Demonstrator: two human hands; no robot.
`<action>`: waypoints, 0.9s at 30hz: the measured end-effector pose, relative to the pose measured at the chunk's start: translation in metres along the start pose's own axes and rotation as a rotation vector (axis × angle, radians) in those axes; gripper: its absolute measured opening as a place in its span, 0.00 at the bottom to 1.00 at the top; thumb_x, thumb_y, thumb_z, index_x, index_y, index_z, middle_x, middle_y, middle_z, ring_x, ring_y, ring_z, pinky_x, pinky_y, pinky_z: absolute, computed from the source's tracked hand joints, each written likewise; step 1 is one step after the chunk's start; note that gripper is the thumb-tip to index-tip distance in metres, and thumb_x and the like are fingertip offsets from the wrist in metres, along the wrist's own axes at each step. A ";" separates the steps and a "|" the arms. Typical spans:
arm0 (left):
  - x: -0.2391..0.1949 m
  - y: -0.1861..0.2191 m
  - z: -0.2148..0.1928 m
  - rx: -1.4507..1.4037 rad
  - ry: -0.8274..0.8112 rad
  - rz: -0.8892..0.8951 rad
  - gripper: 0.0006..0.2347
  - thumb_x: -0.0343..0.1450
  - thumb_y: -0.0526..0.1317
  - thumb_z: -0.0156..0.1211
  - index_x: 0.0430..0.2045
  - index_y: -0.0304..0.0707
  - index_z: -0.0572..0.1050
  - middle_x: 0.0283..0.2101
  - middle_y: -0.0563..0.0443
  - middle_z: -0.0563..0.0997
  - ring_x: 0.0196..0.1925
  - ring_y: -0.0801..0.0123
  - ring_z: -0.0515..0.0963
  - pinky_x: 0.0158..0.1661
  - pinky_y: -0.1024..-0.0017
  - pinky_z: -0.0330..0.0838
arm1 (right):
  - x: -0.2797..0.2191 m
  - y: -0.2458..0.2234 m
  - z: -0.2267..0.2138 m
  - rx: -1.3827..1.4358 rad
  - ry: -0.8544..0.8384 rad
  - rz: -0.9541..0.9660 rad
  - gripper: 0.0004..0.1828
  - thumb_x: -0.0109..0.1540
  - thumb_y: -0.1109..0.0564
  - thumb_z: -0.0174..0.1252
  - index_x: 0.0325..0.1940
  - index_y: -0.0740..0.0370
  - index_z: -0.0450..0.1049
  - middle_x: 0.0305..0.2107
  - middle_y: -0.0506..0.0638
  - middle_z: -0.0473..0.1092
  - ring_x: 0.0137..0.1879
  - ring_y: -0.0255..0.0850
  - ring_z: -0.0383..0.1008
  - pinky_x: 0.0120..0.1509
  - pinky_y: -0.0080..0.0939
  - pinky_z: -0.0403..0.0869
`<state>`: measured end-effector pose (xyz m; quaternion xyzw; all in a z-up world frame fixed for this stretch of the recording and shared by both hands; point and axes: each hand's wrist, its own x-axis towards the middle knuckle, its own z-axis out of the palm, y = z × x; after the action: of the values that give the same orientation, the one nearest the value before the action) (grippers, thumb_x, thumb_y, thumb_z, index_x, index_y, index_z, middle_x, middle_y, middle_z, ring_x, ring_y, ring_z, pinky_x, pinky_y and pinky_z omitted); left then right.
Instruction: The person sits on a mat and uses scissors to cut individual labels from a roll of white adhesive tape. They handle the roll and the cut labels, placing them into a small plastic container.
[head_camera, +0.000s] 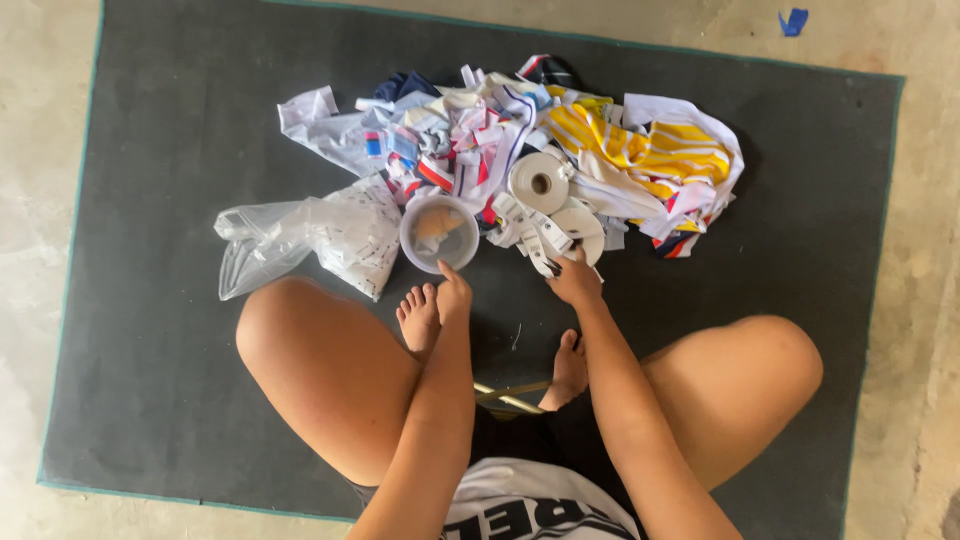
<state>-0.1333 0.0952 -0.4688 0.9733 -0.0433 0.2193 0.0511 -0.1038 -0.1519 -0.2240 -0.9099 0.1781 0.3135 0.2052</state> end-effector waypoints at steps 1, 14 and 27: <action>0.024 0.009 -0.049 0.006 0.005 -0.003 0.26 0.65 0.25 0.46 0.60 0.01 0.58 0.12 0.31 0.73 0.12 0.47 0.73 0.13 0.59 0.66 | 0.009 0.013 0.010 0.000 0.002 -0.008 0.23 0.62 0.45 0.60 0.59 0.52 0.75 0.74 0.65 0.48 0.61 0.69 0.73 0.68 0.61 0.72; 0.089 0.034 -0.112 -0.558 -1.152 -0.515 0.28 0.75 0.43 0.37 0.75 0.54 0.45 0.45 0.31 0.82 0.47 0.44 0.84 0.49 0.55 0.78 | 0.049 0.039 0.082 0.012 -0.104 -0.130 0.26 0.59 0.43 0.64 0.60 0.51 0.78 0.56 0.62 0.68 0.63 0.59 0.74 0.69 0.54 0.72; 0.122 0.070 -0.105 -1.031 -0.567 -0.492 0.24 0.81 0.56 0.43 0.48 0.31 0.78 0.47 0.24 0.79 0.56 0.33 0.76 0.58 0.48 0.69 | 0.007 -0.030 -0.021 1.295 -0.147 -0.043 0.21 0.61 0.54 0.67 0.55 0.69 0.77 0.06 0.46 0.52 0.11 0.34 0.58 0.36 0.43 0.84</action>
<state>-0.0755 0.0308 -0.3161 0.8253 0.0696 -0.1141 0.5486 -0.0748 -0.1378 -0.2057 -0.5817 0.2983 0.2003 0.7297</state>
